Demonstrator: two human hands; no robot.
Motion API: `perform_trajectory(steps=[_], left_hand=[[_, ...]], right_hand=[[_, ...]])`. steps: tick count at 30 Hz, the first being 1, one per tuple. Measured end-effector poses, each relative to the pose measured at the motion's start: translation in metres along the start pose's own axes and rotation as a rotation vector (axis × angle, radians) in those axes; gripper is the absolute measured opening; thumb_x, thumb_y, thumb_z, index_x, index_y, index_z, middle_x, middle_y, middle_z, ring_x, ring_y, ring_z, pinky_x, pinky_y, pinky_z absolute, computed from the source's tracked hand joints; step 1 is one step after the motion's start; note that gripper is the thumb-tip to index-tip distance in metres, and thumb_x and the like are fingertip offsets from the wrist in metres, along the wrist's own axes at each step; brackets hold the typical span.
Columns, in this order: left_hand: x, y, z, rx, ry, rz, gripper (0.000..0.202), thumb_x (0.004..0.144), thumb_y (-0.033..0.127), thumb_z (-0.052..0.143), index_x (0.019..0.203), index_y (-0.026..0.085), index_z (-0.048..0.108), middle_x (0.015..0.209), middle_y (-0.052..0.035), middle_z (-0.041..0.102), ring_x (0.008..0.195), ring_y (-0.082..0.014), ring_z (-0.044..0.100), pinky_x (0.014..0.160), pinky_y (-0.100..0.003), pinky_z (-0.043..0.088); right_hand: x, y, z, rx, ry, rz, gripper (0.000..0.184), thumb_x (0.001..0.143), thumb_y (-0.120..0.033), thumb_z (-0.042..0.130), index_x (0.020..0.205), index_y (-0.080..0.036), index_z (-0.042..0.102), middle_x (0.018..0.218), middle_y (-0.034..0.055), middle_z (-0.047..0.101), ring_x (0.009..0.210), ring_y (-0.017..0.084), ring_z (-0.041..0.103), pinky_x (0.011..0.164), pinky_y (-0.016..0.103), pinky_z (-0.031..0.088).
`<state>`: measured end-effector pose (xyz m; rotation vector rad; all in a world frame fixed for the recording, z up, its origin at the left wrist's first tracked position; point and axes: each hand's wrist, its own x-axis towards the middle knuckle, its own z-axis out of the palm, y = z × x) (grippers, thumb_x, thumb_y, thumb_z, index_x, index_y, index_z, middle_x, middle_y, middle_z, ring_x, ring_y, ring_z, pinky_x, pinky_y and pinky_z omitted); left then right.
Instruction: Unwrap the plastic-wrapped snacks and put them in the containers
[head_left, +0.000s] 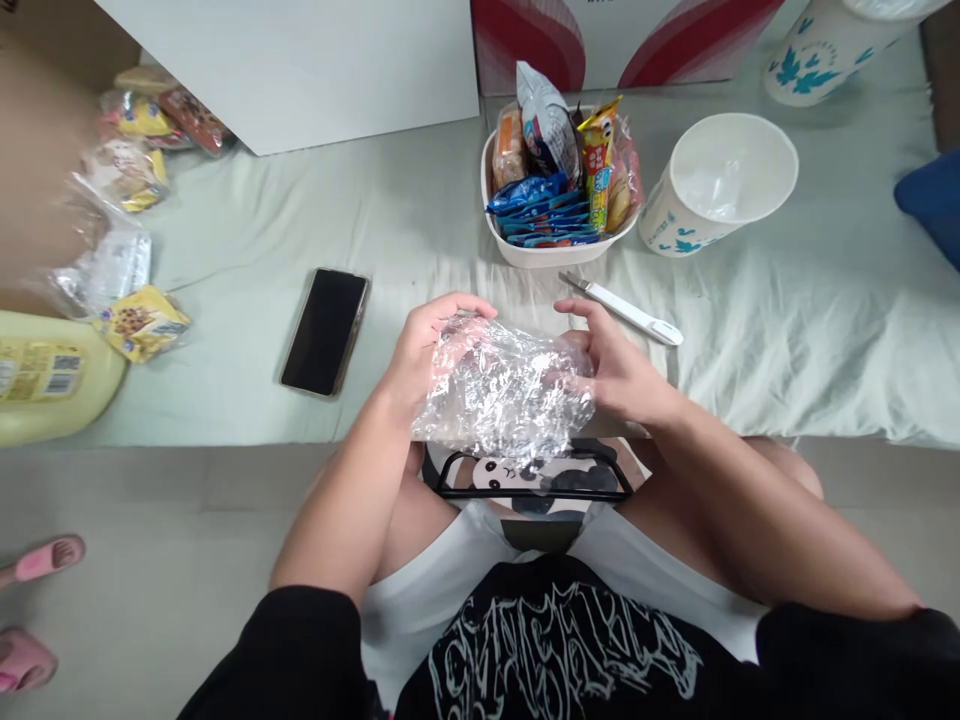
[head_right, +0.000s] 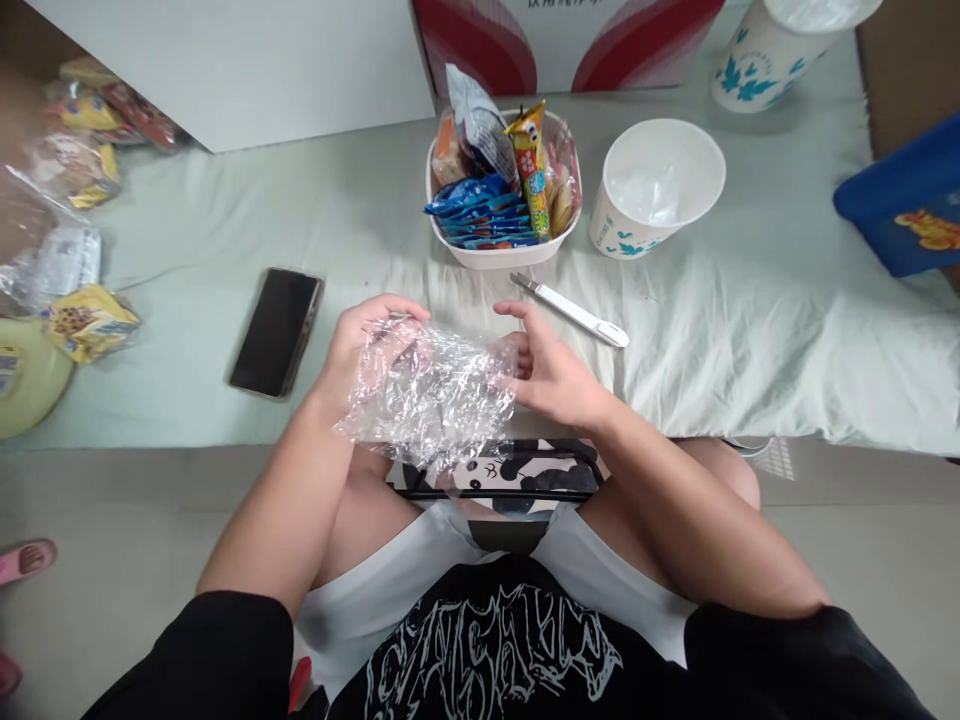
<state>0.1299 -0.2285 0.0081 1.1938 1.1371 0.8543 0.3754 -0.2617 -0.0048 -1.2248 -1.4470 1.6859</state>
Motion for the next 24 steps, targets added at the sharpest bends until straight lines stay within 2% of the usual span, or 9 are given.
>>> perform_trajectory(steps=[4,8,10,12,14,15,18,20,24], left_hand=[[0.000,-0.003,-0.003,-0.015,0.075,0.053,0.021,0.085,0.043,0.077,0.097,0.026,0.074,0.071,0.0017,0.066,0.059,-0.0129,0.061,0.058,-0.027,0.049],[0.002,-0.005,-0.001,-0.011,0.129,0.100,0.019,0.088,0.044,0.075,0.094,0.026,0.074,0.064,0.0033,0.060,0.050,-0.0108,0.053,0.051,-0.026,0.045],[0.003,-0.004,0.002,0.011,0.143,0.100,0.020,0.088,0.046,0.074,0.092,0.026,0.073,0.062,0.0036,0.057,0.048,-0.0107,0.050,0.049,-0.026,0.043],[0.002,-0.002,0.006,0.028,0.140,0.085,0.022,0.087,0.048,0.074,0.091,0.026,0.072,0.061,0.0037,0.056,0.047,-0.0108,0.049,0.048,-0.026,0.042],[0.000,0.001,0.010,0.032,0.109,0.059,0.023,0.087,0.049,0.074,0.090,0.026,0.072,0.061,0.0036,0.056,0.047,-0.0109,0.050,0.049,-0.027,0.043],[-0.001,0.002,0.013,0.030,0.090,0.046,0.023,0.087,0.049,0.074,0.090,0.026,0.071,0.061,0.0036,0.055,0.046,-0.0109,0.049,0.049,-0.027,0.043],[-0.002,0.004,0.019,0.008,0.049,0.021,0.021,0.087,0.045,0.075,0.089,0.025,0.072,0.058,0.0041,0.054,0.044,-0.0101,0.048,0.046,-0.026,0.041],[0.000,0.001,0.020,-0.019,0.038,0.029,0.019,0.085,0.043,0.077,0.089,0.024,0.074,0.059,0.0042,0.055,0.044,-0.0091,0.048,0.043,-0.024,0.038],[0.009,-0.014,0.013,-0.080,0.001,0.138,0.027,0.077,0.045,0.086,0.088,0.023,0.076,0.056,0.0056,0.057,0.042,-0.0071,0.048,0.039,-0.020,0.035]], right_hand=[[0.000,0.002,-0.001,-0.038,-0.078,0.015,0.085,0.075,-0.026,0.069,0.149,-0.023,0.027,0.088,-0.0019,0.058,0.069,0.014,0.059,0.064,0.030,0.050],[0.000,0.005,-0.005,-0.064,-0.076,-0.004,0.076,0.079,-0.024,0.059,0.149,-0.018,0.029,0.078,-0.0053,0.050,0.061,0.011,0.048,0.058,0.027,0.042],[0.000,0.007,-0.006,-0.100,-0.028,-0.031,0.079,0.079,-0.026,0.061,0.151,-0.019,0.027,0.091,0.0004,0.057,0.066,0.012,0.052,0.060,0.028,0.046],[0.000,0.009,-0.006,-0.186,0.074,-0.112,0.084,0.078,-0.029,0.068,0.152,-0.022,0.029,0.119,0.0112,0.060,0.082,0.016,0.061,0.068,0.032,0.053],[0.002,0.010,-0.004,-0.302,0.158,-0.233,0.078,0.077,-0.032,0.074,0.147,-0.024,0.039,0.142,0.0168,0.053,0.102,0.023,0.065,0.080,0.037,0.057],[0.003,0.010,-0.003,-0.356,0.174,-0.289,0.070,0.079,-0.034,0.075,0.142,-0.024,0.046,0.146,0.0168,0.052,0.112,0.026,0.064,0.086,0.040,0.057],[0.007,0.011,0.000,-0.446,0.167,-0.392,0.035,0.089,-0.035,0.068,0.122,-0.024,0.063,0.138,0.0130,0.062,0.126,0.028,0.061,0.102,0.044,0.052],[0.009,0.012,0.001,-0.444,0.152,-0.395,0.019,0.094,-0.035,0.063,0.109,-0.023,0.066,0.123,0.0105,0.069,0.120,0.025,0.064,0.103,0.043,0.050],[0.008,0.014,0.000,-0.258,0.170,-0.348,0.025,0.098,-0.047,0.061,0.099,-0.022,0.062,0.101,0.0061,0.072,0.091,0.019,0.067,0.083,0.036,0.053]])
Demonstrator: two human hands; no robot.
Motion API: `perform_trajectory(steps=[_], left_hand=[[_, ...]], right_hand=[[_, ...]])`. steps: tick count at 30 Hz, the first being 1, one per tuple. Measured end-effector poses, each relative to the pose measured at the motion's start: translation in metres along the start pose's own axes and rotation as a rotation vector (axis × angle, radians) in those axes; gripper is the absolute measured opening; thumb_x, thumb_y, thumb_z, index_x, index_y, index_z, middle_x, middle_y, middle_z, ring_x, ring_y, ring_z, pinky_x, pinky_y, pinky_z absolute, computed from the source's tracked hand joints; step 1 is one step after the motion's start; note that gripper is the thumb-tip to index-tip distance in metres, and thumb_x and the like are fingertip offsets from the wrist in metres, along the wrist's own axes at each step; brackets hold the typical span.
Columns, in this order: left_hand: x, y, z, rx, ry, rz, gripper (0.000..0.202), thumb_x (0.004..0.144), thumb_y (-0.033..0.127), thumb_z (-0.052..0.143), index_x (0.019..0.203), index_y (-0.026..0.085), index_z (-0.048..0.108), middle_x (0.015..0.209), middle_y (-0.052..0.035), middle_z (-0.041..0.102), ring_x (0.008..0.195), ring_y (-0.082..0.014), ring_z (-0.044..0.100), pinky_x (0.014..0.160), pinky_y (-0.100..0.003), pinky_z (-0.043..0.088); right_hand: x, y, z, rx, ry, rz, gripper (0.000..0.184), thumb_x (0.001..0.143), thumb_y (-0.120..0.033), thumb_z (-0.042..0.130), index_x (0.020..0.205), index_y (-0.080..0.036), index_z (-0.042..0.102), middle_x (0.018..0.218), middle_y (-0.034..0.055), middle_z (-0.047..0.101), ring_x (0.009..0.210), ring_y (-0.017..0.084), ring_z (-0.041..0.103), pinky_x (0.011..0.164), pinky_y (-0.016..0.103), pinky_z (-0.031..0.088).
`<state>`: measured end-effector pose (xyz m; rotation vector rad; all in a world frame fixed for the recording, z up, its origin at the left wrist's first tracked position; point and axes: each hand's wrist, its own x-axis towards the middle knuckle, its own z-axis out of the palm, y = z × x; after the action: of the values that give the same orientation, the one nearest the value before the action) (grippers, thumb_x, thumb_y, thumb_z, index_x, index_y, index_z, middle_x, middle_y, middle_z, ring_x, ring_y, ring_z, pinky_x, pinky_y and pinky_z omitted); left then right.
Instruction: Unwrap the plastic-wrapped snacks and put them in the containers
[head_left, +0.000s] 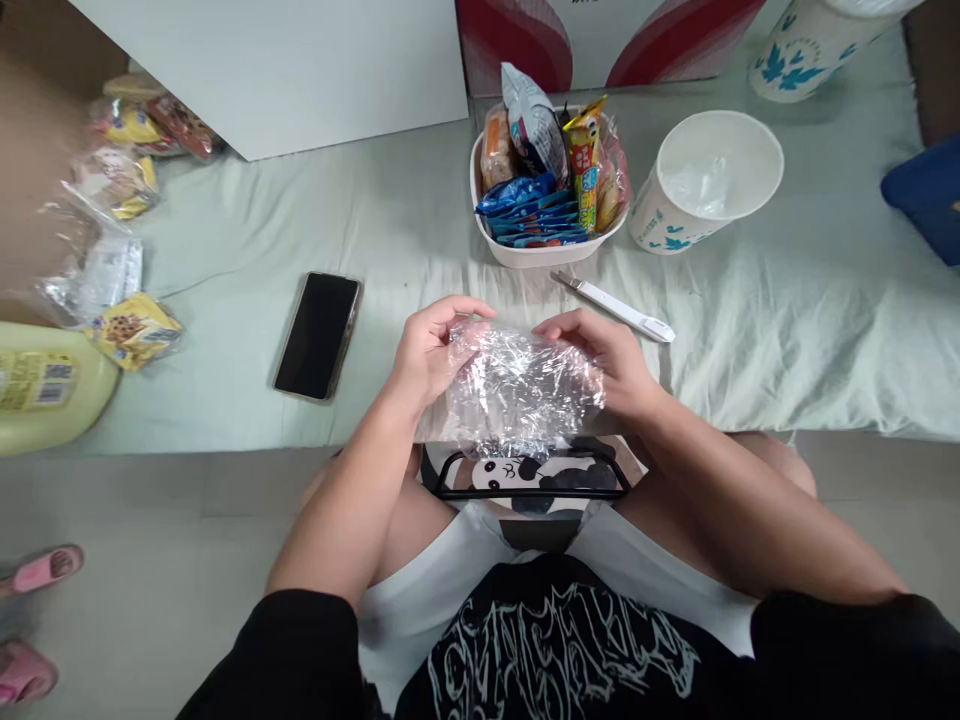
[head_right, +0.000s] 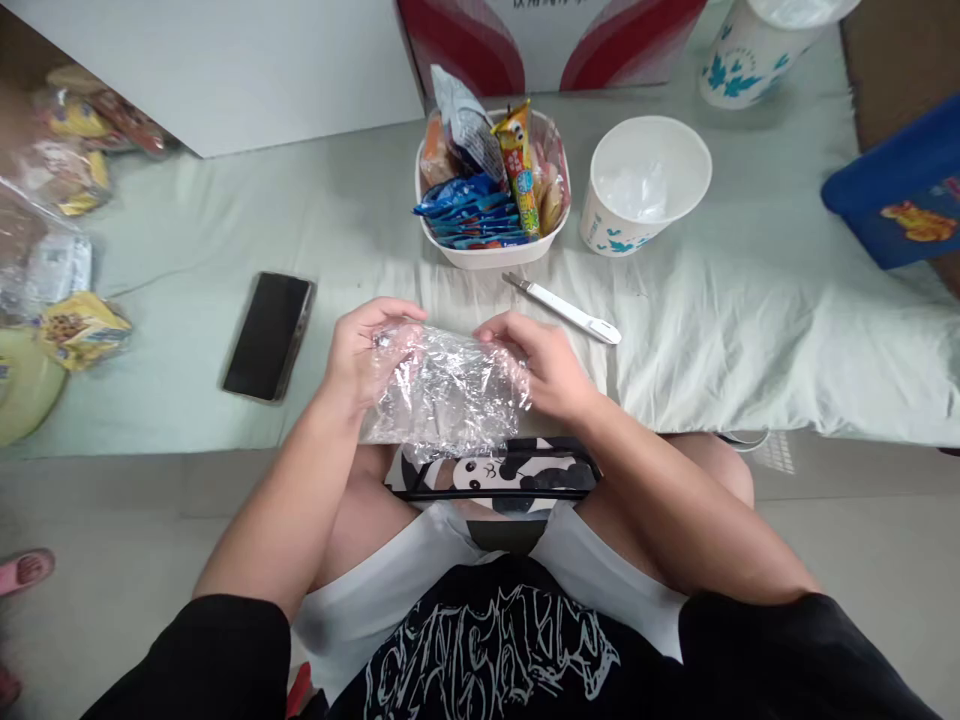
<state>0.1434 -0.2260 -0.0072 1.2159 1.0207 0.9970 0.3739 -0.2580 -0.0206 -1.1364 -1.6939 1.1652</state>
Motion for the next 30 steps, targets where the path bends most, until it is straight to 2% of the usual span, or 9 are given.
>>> perform_trajectory(steps=[3,7,10,15,20,23,26,28,30], left_hand=[[0.003,-0.006,-0.007,-0.060,-0.057,0.012,0.032,0.072,0.047,0.090,0.087,0.022,0.078,0.052,0.0061,0.058,0.039,-0.0068,0.048,0.038,-0.019,0.037],[0.002,0.001,-0.010,-0.132,-0.074,0.006,0.032,0.070,0.049,0.092,0.085,0.023,0.080,0.062,0.0032,0.068,0.047,-0.0065,0.055,0.045,-0.018,0.046],[0.002,0.008,-0.009,-0.183,-0.067,0.011,0.032,0.069,0.048,0.093,0.082,0.022,0.080,0.065,0.0025,0.069,0.053,-0.0068,0.059,0.049,-0.018,0.050],[0.001,0.007,-0.011,-0.203,-0.051,-0.063,0.031,0.068,0.044,0.092,0.079,0.019,0.078,0.068,0.0011,0.070,0.056,-0.0091,0.064,0.051,-0.020,0.055],[0.001,0.008,-0.014,-0.214,-0.026,-0.132,0.016,0.067,0.029,0.086,0.075,0.018,0.077,0.065,0.0014,0.070,0.055,-0.0089,0.064,0.051,-0.020,0.055],[0.003,0.010,-0.014,-0.205,-0.027,-0.202,0.011,0.065,0.023,0.077,0.074,0.017,0.075,0.068,0.0008,0.071,0.057,-0.0104,0.065,0.054,-0.023,0.058],[0.006,0.009,-0.016,-0.216,-0.006,-0.229,0.018,0.071,0.032,0.068,0.074,0.016,0.073,0.073,-0.0032,0.072,0.064,-0.0132,0.067,0.058,-0.025,0.059],[0.008,0.007,-0.018,-0.214,0.005,-0.205,0.027,0.077,0.041,0.066,0.076,0.015,0.072,0.075,-0.0045,0.070,0.067,-0.0134,0.068,0.058,-0.024,0.058],[0.008,0.004,-0.019,-0.155,-0.006,-0.174,0.028,0.075,0.043,0.074,0.081,0.016,0.071,0.079,-0.0029,0.068,0.065,-0.0111,0.066,0.056,-0.021,0.056]], right_hand=[[-0.003,0.000,-0.001,0.148,0.044,0.067,0.033,0.099,-0.056,0.059,0.101,-0.023,0.060,0.090,0.0032,0.067,0.075,0.016,0.061,0.068,0.032,0.049],[-0.005,-0.003,0.002,0.330,0.036,0.141,0.037,0.093,-0.059,0.068,0.112,-0.029,0.057,0.078,-0.0011,0.058,0.059,0.014,0.051,0.055,0.030,0.043],[-0.002,-0.006,0.003,0.422,0.062,0.163,0.048,0.083,-0.060,0.080,0.111,-0.030,0.056,0.079,-0.0014,0.059,0.061,0.014,0.054,0.055,0.030,0.046],[0.001,-0.009,0.005,0.486,0.128,0.239,0.049,0.078,-0.065,0.082,0.086,-0.026,0.053,0.071,-0.0018,0.058,0.059,0.013,0.053,0.053,0.028,0.042],[-0.001,-0.012,0.006,0.563,0.093,0.330,0.043,0.086,-0.063,0.075,0.102,-0.032,0.049,0.063,-0.0068,0.056,0.048,0.014,0.053,0.045,0.025,0.039],[0.000,-0.014,0.004,0.594,0.109,0.322,0.037,0.087,-0.058,0.073,0.097,-0.029,0.052,0.063,-0.0052,0.058,0.048,0.014,0.055,0.045,0.026,0.041],[0.003,-0.011,0.001,0.636,0.100,0.322,0.029,0.086,-0.051,0.068,0.083,-0.025,0.056,0.066,-0.0004,0.060,0.051,0.016,0.058,0.048,0.031,0.046],[0.005,-0.007,0.000,0.647,0.098,0.293,0.034,0.087,-0.056,0.061,0.082,-0.023,0.060,0.072,0.0025,0.061,0.056,0.017,0.061,0.051,0.034,0.051],[0.005,-0.002,0.001,0.619,0.126,0.273,0.041,0.088,-0.063,0.058,0.085,-0.022,0.061,0.080,0.0035,0.061,0.061,0.017,0.063,0.055,0.035,0.054]])
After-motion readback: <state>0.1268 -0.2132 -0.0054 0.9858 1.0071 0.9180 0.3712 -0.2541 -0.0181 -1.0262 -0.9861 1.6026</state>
